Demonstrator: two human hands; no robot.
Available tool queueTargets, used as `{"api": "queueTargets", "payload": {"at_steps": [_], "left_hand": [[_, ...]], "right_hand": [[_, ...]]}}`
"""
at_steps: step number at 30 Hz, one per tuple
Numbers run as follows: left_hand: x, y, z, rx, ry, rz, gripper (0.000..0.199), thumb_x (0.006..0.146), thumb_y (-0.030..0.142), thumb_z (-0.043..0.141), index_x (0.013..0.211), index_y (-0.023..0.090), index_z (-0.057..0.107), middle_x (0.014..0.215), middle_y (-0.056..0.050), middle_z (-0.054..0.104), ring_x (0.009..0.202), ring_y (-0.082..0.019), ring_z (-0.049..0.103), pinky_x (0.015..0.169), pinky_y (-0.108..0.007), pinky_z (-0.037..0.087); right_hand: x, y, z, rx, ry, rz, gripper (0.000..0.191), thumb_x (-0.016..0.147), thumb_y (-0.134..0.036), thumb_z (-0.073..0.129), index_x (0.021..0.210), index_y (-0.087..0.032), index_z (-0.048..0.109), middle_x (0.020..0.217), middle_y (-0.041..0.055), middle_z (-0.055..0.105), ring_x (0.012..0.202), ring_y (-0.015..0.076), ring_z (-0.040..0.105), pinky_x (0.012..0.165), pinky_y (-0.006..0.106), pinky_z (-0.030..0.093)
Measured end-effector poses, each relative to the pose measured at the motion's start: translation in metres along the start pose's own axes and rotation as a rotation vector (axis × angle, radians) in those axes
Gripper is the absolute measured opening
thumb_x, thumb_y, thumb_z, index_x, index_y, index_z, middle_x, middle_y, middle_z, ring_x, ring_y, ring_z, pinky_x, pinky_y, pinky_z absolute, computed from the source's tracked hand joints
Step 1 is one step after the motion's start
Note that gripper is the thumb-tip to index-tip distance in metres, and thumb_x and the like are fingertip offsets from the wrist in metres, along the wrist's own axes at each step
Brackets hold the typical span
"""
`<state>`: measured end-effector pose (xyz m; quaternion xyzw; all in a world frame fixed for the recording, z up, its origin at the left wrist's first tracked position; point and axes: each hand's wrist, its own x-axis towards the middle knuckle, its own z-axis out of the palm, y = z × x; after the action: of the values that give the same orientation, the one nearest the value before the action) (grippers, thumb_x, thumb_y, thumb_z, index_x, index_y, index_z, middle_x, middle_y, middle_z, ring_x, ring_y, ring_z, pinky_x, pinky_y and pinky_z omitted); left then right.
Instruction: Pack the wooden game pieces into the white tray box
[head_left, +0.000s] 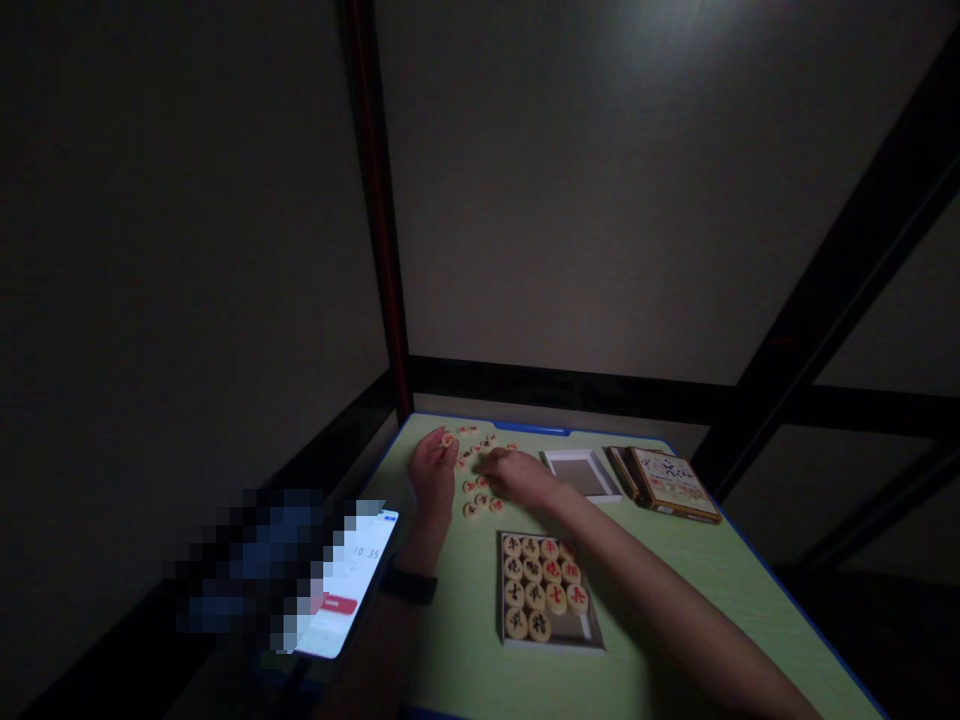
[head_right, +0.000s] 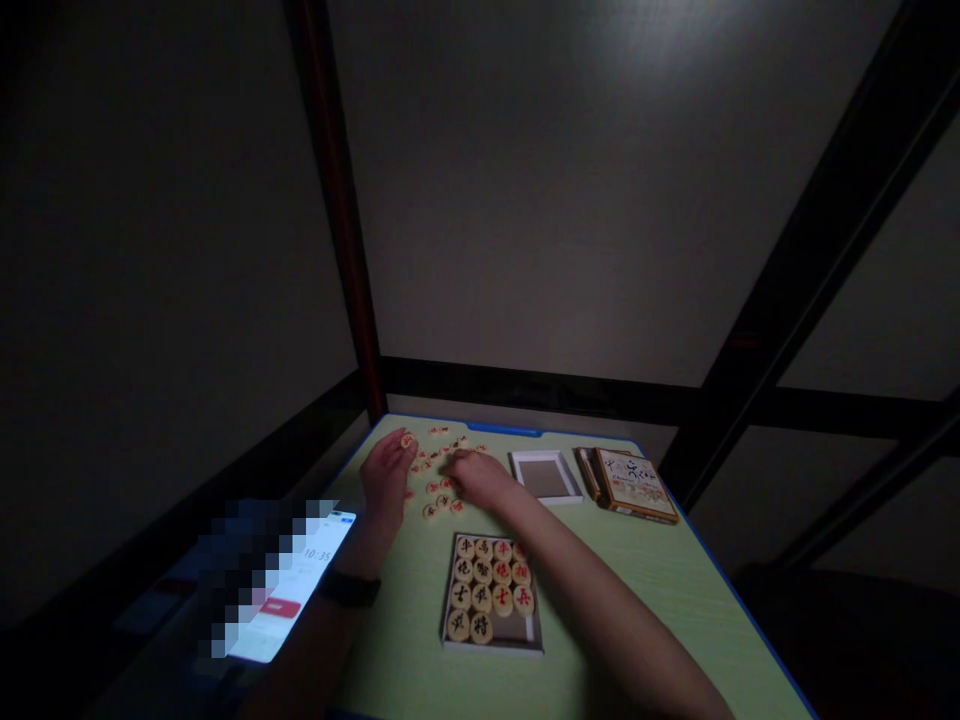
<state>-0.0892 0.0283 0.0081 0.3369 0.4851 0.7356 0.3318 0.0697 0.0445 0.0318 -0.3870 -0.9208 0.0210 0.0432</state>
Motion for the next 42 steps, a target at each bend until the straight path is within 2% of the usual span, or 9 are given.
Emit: {"api": "queueTargets", "payload": {"at_steps": [5, 11, 16, 20, 25, 30, 33, 37, 42], "left_hand": [[0.002, -0.007, 0.001, -0.041, -0.042, -0.031, 0.032, 0.067, 0.011, 0.076, 0.098, 0.013, 0.068, 0.107, -0.014, 0.072, 0.100, -0.024, 0.070, 0.090, -0.038, 0.057], [-0.003, -0.011, 0.005, -0.074, -0.172, -0.064, 0.031, 0.064, 0.014, 0.079, 0.093, 0.015, 0.069, 0.108, -0.013, 0.072, 0.100, -0.025, 0.069, 0.088, -0.037, 0.058], [-0.015, -0.010, 0.010, -0.071, -0.466, -0.145, 0.031, 0.061, 0.012, 0.079, 0.091, 0.014, 0.072, 0.105, -0.013, 0.074, 0.095, -0.024, 0.070, 0.086, -0.036, 0.057], [-0.030, -0.008, 0.015, -0.031, -0.738, -0.204, 0.032, 0.057, 0.013, 0.083, 0.087, 0.014, 0.073, 0.103, -0.013, 0.075, 0.095, -0.023, 0.070, 0.086, -0.034, 0.055], [-0.047, -0.005, 0.016, -0.017, -0.969, -0.224, 0.031, 0.062, 0.022, 0.084, 0.091, 0.015, 0.074, 0.104, -0.012, 0.074, 0.098, -0.023, 0.068, 0.085, -0.032, 0.053], [-0.053, -0.001, 0.011, -0.003, -1.075, -0.284, 0.046, 0.065, 0.031, 0.085, 0.106, 0.016, 0.069, 0.100, -0.010, 0.072, 0.084, -0.018, 0.068, 0.072, -0.026, 0.050], [-0.056, 0.003, 0.008, -0.052, -1.126, -0.373, 0.053, 0.068, 0.036, 0.084, 0.113, 0.018, 0.064, 0.099, -0.009, 0.071, 0.085, -0.019, 0.068, 0.075, -0.029, 0.051], [-0.060, 0.010, 0.006, -0.128, -1.156, -0.493, 0.051, 0.065, 0.032, 0.087, 0.106, 0.018, 0.059, 0.099, -0.007, 0.069, 0.092, -0.020, 0.068, 0.087, -0.034, 0.051], [-0.061, 0.014, 0.005, -0.150, -1.128, -0.535, 0.045, 0.064, 0.029, 0.088, 0.093, 0.018, 0.056, 0.090, -0.002, 0.066, 0.082, -0.014, 0.064, 0.074, -0.024, 0.048]], "right_hand": [[0.022, -0.002, 0.011, -0.013, -0.050, -0.022, 0.019, 0.081, -0.007, 0.053, 0.083, -0.015, 0.071, 0.097, 0.0112, 0.071, 0.091, 0.0209, 0.064, 0.078, 0.027, 0.044], [0.010, 0.000, 0.011, 0.028, 0.032, 0.018, 0.021, 0.085, -0.006, 0.051, 0.101, -0.012, 0.064, 0.100, 0.0134, 0.067, 0.090, 0.0202, 0.061, 0.081, 0.028, 0.044], [-0.030, 0.015, 0.002, 0.137, 0.173, 0.093, 0.021, 0.087, -0.007, 0.049, 0.103, -0.012, 0.061, 0.103, 0.0115, 0.060, 0.091, 0.0171, 0.059, 0.081, 0.026, 0.046], [-0.076, 0.023, 0.008, 0.417, 0.401, 0.103, 0.015, 0.089, -0.015, 0.050, 0.097, -0.016, 0.062, 0.094, 0.0074, 0.061, 0.080, 0.0166, 0.058, 0.075, 0.029, 0.048], [-0.117, 0.010, 0.016, 0.517, 0.454, 0.113, 0.016, 0.087, -0.015, 0.052, 0.100, -0.017, 0.060, 0.093, 0.0064, 0.063, 0.079, 0.0175, 0.059, 0.069, 0.029, 0.048], [-0.125, -0.005, 0.012, 0.468, 0.569, 0.011, 0.015, 0.095, -0.023, 0.050, 0.106, -0.018, 0.059, 0.102, 0.0101, 0.064, 0.093, 0.0204, 0.061, 0.080, 0.034, 0.051], [-0.125, -0.008, 0.011, 0.402, 0.618, 0.014, 0.022, 0.097, -0.027, 0.051, 0.116, -0.018, 0.057, 0.102, 0.0106, 0.064, 0.091, 0.0205, 0.061, 0.080, 0.034, 0.051], [-0.127, -0.010, 0.012, 0.357, 0.644, -0.002, 0.021, 0.097, -0.035, 0.053, 0.110, -0.018, 0.058, 0.095, 0.0086, 0.064, 0.084, 0.0192, 0.062, 0.074, 0.030, 0.051], [-0.129, -0.013, 0.016, 0.204, 0.671, -0.012, 0.031, 0.092, -0.049, 0.058, 0.097, -0.018, 0.059, 0.086, 0.0068, 0.064, 0.077, 0.0188, 0.061, 0.068, 0.029, 0.048]]}}
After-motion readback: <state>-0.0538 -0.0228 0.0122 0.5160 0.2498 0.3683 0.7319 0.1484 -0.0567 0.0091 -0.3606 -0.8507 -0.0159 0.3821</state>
